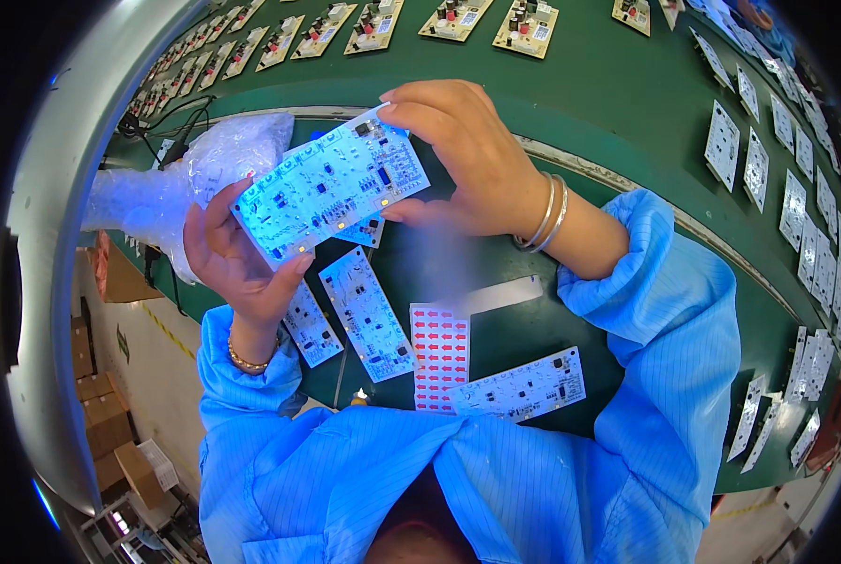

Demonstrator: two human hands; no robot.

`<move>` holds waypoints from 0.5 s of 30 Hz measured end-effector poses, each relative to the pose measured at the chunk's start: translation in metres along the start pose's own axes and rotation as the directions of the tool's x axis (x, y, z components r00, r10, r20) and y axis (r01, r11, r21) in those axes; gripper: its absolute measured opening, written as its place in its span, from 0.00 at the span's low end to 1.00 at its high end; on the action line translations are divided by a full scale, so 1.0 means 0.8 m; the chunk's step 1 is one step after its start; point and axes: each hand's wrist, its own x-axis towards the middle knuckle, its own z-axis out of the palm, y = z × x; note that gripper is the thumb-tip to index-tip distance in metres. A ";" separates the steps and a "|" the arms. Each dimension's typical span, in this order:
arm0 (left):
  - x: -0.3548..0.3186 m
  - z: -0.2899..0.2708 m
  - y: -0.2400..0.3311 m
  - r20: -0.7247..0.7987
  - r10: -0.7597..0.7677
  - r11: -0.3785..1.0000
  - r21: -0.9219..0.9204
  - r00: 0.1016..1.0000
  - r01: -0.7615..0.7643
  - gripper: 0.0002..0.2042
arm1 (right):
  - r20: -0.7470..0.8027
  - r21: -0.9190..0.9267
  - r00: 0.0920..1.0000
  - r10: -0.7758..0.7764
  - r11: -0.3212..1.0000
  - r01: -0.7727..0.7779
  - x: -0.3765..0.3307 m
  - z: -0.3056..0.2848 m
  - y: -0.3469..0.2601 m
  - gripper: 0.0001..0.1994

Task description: Inspecting and organizing electronic circuit boards on an assembly line table.

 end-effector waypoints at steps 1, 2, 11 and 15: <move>0.000 0.000 0.000 -0.001 0.000 1.000 0.003 1.000 0.000 0.45 | 0.003 -0.003 1.000 0.004 1.000 -0.004 -0.001 0.000 0.000 0.32; 0.001 0.001 0.000 0.002 0.014 1.000 0.005 1.000 -0.014 0.45 | 0.007 -0.006 1.000 0.008 1.000 -0.008 -0.001 0.001 0.000 0.32; 0.001 0.003 -0.004 -0.014 0.009 1.000 0.004 1.000 -0.009 0.43 | -0.003 -0.015 1.000 -0.004 1.000 0.004 -0.002 -0.002 -0.001 0.32; -0.004 0.002 -0.003 -0.002 -0.101 0.995 0.002 0.995 0.101 0.35 | 0.021 0.028 1.000 -0.001 1.000 0.000 0.002 -0.007 -0.003 0.32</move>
